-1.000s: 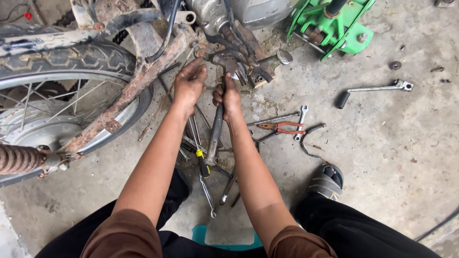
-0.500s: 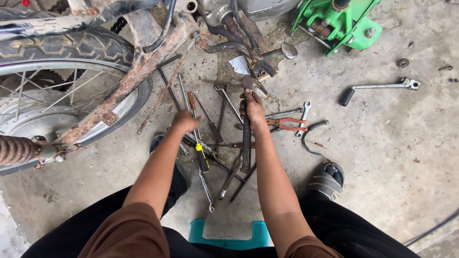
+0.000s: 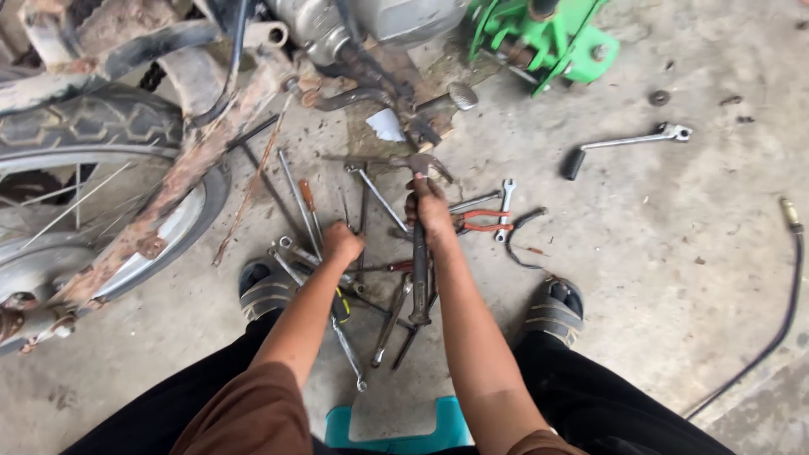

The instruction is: The person is repairing a motorcycle by using a hammer and a metal rod to strike a component near the rear wheel. They repeatedly adjust the position of the rod and hammer to apply force to the part.

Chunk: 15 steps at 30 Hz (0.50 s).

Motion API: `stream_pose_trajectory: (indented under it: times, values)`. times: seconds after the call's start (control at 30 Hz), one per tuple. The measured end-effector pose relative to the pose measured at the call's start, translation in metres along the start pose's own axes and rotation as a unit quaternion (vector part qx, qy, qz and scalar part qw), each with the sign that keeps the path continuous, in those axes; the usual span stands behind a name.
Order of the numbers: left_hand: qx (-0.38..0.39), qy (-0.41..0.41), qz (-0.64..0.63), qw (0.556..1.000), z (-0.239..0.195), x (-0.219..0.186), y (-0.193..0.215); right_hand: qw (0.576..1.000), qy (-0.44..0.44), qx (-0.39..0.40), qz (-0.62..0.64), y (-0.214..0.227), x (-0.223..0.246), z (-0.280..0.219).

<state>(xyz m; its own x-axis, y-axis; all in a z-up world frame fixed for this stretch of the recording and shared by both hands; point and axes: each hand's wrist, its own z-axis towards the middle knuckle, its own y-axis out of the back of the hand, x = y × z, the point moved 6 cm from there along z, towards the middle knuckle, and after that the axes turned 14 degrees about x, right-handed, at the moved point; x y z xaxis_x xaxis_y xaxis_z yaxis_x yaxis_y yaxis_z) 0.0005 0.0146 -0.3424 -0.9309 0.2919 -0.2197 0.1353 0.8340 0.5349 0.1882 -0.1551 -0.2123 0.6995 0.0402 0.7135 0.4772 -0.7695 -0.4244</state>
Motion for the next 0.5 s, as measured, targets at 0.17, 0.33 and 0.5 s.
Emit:
stream_pose_trajectory:
  times: [0.17, 0.33, 0.5]
  values:
    - [-0.282, -0.231, -0.06, 0.929, -0.214, -0.071, 0.123, 0.998, 0.015, 0.033, 0.049, -0.023, 0.009, -0.001]
    - [-0.292, -0.234, -0.001, 0.927, -0.266, -0.074, 0.184, 0.995, 0.026, 0.057, 0.078, -0.048, 0.007, 0.003]
    - [-0.291, -0.275, 0.077, 0.913, -0.279, -0.058, 0.206, 0.991, 0.04, 0.069, 0.106, -0.063, 0.012, -0.004]
